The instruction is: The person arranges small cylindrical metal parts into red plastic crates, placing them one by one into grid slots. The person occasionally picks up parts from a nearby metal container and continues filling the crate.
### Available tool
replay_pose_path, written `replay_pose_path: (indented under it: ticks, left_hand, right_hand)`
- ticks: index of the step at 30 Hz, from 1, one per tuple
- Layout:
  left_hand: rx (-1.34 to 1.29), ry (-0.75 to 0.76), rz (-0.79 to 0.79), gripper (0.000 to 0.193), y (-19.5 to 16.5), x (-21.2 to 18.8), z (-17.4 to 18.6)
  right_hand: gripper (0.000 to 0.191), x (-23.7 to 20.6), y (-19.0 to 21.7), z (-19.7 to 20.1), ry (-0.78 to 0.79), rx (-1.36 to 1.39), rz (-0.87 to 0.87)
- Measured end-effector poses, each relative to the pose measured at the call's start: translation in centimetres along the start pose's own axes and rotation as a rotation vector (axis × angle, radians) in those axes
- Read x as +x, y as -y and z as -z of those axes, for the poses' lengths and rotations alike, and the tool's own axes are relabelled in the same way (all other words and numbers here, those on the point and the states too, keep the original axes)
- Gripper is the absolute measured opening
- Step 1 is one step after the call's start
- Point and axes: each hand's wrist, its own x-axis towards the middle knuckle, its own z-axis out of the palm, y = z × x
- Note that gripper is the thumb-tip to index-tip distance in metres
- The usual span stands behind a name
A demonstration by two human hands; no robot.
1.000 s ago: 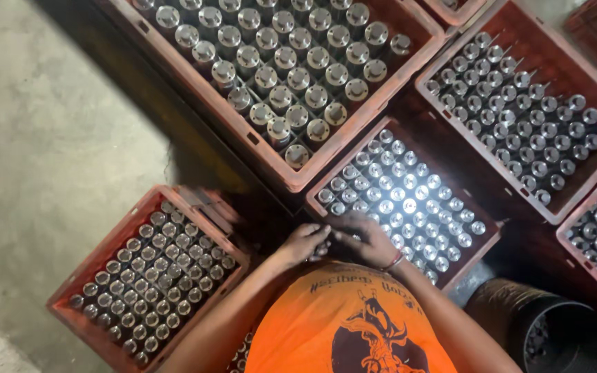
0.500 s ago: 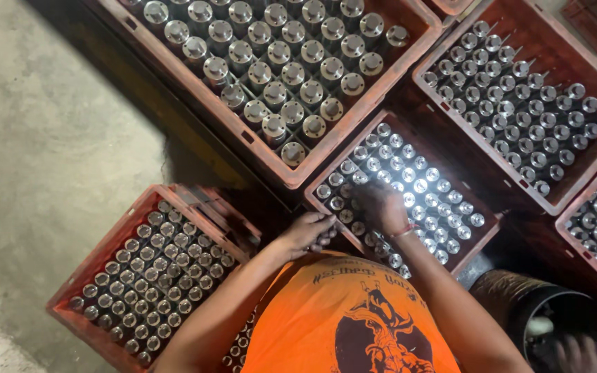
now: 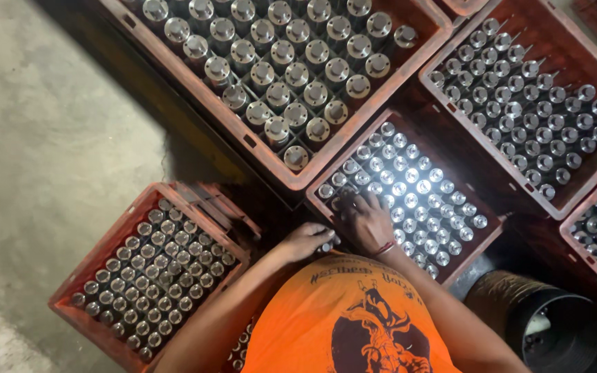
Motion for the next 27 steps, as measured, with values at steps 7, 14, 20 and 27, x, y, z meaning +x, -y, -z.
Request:
replay_pose_path:
  ticks: [7,14,20,27]
  left_hand:
    - [-0.312,0.023,0.074,0.018,-1.2,1.2,-0.2]
    - [-0.194,0.218,-0.041,0.020,-0.5,2.4,-1.5]
    - [-0.309,0.357,-0.059,0.025,-1.4,2.4,-0.7]
    - [0.322,0.228,-0.150,0.031,-2.7,2.1,-1.2]
  right_hand:
    - [0.033,0.4,-0.9,4.2,0.019,0.707,0.060]
    - [0.028,-2.7,-3.4,1.7,0.217,0.695,0.098]
    - [0.020,-2.4,-4.7,1.7,0.189,0.803,0.021]
    - [0.018,2.9,-7.4,-1.5,-0.219,0.270,-0.210]
